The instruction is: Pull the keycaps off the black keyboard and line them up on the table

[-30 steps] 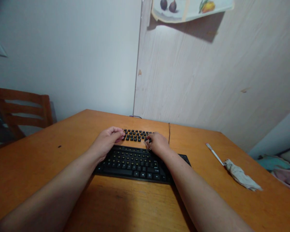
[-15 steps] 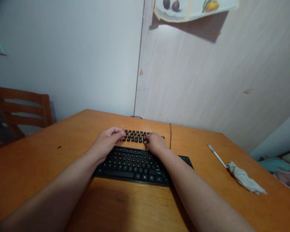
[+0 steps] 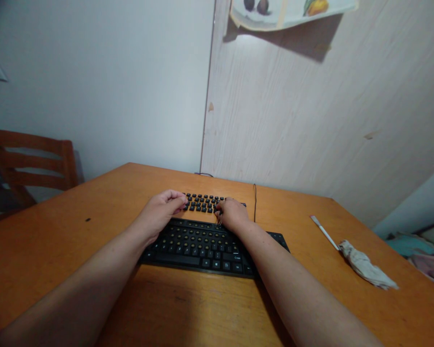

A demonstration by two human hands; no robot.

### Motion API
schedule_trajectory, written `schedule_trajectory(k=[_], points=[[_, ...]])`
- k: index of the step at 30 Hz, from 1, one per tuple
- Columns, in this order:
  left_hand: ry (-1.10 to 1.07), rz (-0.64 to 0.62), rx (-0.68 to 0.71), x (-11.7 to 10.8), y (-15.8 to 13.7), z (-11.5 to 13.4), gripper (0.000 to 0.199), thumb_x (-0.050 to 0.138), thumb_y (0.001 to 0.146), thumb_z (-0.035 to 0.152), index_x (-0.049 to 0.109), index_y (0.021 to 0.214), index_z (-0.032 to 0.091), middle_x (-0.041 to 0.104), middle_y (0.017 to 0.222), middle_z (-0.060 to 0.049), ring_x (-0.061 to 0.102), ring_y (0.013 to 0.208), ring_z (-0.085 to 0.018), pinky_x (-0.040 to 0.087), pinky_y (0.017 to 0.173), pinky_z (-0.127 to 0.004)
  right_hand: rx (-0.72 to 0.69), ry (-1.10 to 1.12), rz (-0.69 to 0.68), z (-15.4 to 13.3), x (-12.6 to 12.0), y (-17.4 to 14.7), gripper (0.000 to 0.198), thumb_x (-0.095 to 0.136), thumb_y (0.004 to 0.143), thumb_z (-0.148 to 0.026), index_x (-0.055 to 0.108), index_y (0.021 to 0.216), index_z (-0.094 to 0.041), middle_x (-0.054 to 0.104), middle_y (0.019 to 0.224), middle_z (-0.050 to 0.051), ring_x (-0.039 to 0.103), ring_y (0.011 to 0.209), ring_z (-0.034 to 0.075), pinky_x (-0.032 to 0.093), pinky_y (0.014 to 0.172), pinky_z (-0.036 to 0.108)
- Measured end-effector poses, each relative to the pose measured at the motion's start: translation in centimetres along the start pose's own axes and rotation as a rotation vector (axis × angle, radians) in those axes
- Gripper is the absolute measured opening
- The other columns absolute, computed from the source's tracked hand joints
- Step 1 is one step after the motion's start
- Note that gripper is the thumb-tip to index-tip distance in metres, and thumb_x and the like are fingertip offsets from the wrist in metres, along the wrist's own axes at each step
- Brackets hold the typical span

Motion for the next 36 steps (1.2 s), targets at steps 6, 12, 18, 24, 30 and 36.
schedule_trajectory(k=[6,12,18,24,30,36], points=[[-0.019,-0.009,0.008,0.0,0.0,-0.2,0.025,0.063,0.076,0.038,0.068,0.088,0.017,0.068,0.082,-0.003,0.060,0.076,-0.016,0.045,0.071,-0.027,0.007,0.043,0.040,0.1,-0.1,-0.2,0.028,0.061,0.082,-0.040,0.074,0.104,-0.027,0.067,0.098,0.009,0.062,0.088,0.025,0.043,0.069,0.030],[-0.028,-0.010,0.007,0.1,0.0,-0.1,0.026,0.064,0.075,0.039,0.068,0.086,0.016,0.068,0.080,-0.003,0.060,0.075,-0.016,0.044,0.071,-0.027,-0.005,0.158,0.128,1.2,-1.7,-0.7,0.037,0.047,0.093,-0.041,0.069,0.115,-0.022,0.070,0.106,0.010,0.063,0.096,0.023,0.045,0.078,0.030],[0.041,-0.017,0.040,0.2,-0.1,0.2,0.025,0.064,0.076,0.039,0.068,0.086,0.016,0.069,0.084,-0.004,0.060,0.078,-0.018,0.044,0.074,-0.029,0.035,0.660,0.321,2.7,-4.6,-2.6,0.033,0.046,0.089,-0.041,0.071,0.084,-0.020,0.066,0.069,0.002,0.062,0.072,0.019,0.047,0.068,0.029],[0.160,-0.063,0.069,0.6,-0.5,0.5,0.026,0.059,0.080,0.041,0.067,0.086,0.017,0.066,0.081,-0.003,0.059,0.078,-0.018,0.043,0.074,-0.029,0.150,0.946,0.352,3.5,-5.3,-4.5,0.017,0.056,0.083,-0.036,0.057,0.080,-0.020,0.055,0.053,-0.005,0.048,0.048,0.012,0.037,0.049,0.024],[0.259,-0.115,0.095,1.1,-0.5,0.4,0.024,0.059,0.079,0.041,0.066,0.084,0.019,0.067,0.081,-0.003,0.059,0.076,-0.019,0.042,0.071,-0.030,0.101,1.051,0.023,2.3,-5.6,-5.6,0.026,0.068,0.076,-0.039,0.060,0.085,-0.016,0.062,0.062,0.000,0.049,0.047,0.009,0.033,0.043,0.021],[0.301,-0.138,0.111,1.3,-0.4,-0.1,0.023,0.060,0.077,0.042,0.066,0.081,0.020,0.068,0.081,-0.003,0.059,0.075,-0.020,0.042,0.070,-0.031,-0.040,0.917,-0.217,0.5,-5.8,-6.6,0.033,0.067,0.080,-0.048,0.065,0.086,-0.016,0.057,0.061,-0.002,0.048,0.050,0.009,0.036,0.045,0.021]])
Point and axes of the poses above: each hand's wrist, its own y-axis towards the middle knuckle, its own x-axis out of the palm, z = x × y, the point moved 5 cm from there along y, towards the middle knuckle
